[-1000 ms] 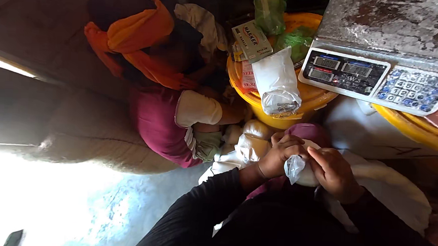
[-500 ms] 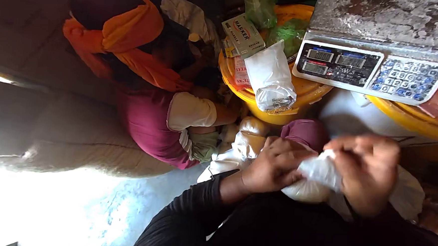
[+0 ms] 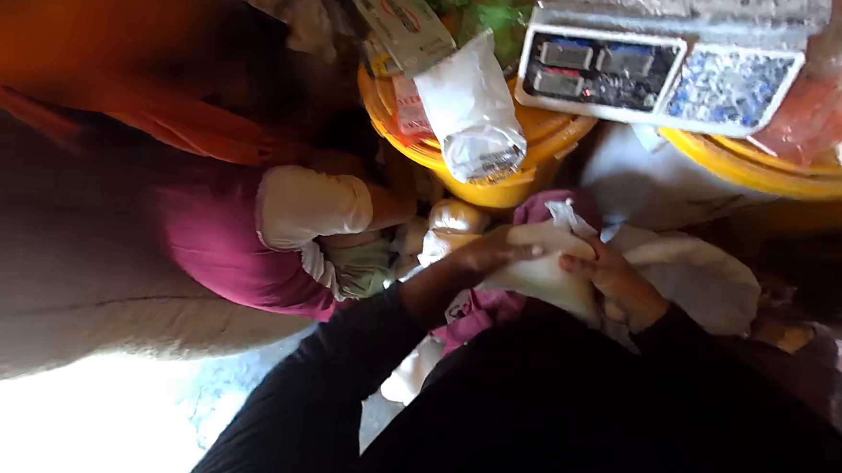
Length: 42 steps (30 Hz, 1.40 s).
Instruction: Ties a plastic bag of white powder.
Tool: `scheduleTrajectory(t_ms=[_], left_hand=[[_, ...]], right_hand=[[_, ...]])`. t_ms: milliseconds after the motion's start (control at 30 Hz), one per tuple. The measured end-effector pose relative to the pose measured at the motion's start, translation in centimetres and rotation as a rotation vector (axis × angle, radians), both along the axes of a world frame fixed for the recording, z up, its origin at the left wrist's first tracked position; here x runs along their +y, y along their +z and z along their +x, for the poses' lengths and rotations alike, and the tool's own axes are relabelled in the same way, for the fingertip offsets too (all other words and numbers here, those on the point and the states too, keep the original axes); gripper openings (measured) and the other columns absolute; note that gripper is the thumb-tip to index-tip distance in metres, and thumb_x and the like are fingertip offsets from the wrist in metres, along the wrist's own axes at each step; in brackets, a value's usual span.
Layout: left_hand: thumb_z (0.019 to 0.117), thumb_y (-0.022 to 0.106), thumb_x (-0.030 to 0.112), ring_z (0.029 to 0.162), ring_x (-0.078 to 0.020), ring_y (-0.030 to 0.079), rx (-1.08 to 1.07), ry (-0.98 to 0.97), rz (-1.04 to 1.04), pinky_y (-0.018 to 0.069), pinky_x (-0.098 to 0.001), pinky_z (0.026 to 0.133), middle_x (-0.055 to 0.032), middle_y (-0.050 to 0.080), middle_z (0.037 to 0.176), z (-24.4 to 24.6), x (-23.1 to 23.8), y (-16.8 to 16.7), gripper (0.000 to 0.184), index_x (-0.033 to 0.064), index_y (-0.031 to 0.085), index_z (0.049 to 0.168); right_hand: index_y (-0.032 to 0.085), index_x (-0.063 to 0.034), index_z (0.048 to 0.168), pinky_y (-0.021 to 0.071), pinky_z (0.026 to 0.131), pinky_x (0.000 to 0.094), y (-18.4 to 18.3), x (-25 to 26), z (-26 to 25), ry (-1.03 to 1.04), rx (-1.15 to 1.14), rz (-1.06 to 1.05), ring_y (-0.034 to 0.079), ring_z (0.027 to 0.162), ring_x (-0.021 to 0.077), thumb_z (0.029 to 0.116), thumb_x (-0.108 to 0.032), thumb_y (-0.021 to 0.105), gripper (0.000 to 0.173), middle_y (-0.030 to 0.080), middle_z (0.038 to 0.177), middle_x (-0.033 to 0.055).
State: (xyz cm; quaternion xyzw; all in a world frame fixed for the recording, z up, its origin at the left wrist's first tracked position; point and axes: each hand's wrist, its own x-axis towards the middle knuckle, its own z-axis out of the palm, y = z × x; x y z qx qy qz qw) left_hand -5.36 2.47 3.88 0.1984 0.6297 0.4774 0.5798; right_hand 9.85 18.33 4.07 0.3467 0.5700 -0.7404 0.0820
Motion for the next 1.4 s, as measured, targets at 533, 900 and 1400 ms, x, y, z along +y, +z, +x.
scheduleTrajectory(t_ms=[533, 900, 1400], left_hand=[[0.0845, 0.081, 0.009, 0.094, -0.0217, 0.069, 0.056, -0.186, -0.175, 0.0597, -0.0401, 0.084, -0.0157, 0.067, 0.112, 1.1, 1.7, 0.8, 0.064, 0.0024, 0.048, 0.139], [0.0865, 0.074, 0.025, 0.091, -0.0205, 0.068, -0.01, -0.057, -0.135, 0.0586, -0.0395, 0.08, -0.0131, 0.067, 0.108, 1.9, 0.9, -0.3, 0.056, 0.006, 0.05, 0.133], [0.1055, 0.037, 0.058, 0.093, -0.0185, 0.068, -0.178, 0.226, -0.256, 0.0578, -0.0386, 0.08, -0.0086, 0.068, 0.104, 2.9, 2.0, 2.2, 0.057, 0.0096, 0.059, 0.126]], right_hand=[[0.053, -0.009, 0.14, 0.0593, 0.086, 0.0408, -1.5, 1.5, 1.6, 0.166, 0.027, -0.032, 0.069, 0.099, 0.0207, 0.0842, -0.014, 0.082, 0.063, 0.068, 0.117, 0.0119], [0.066, -0.0064, 0.111, 0.0591, 0.074, 0.0335, -2.6, 0.3, 2.7, -0.098, 0.136, -0.067, 0.068, 0.082, 0.014, 0.0863, -0.004, 0.072, 0.026, 0.07, 0.095, 0.0064], [0.046, -0.0156, 0.144, 0.06, 0.082, 0.0392, -1.2, 1.2, 3.7, -0.059, -0.141, -0.226, 0.07, 0.095, 0.0202, 0.0994, -0.04, 0.064, 0.054, 0.069, 0.109, 0.0094]])
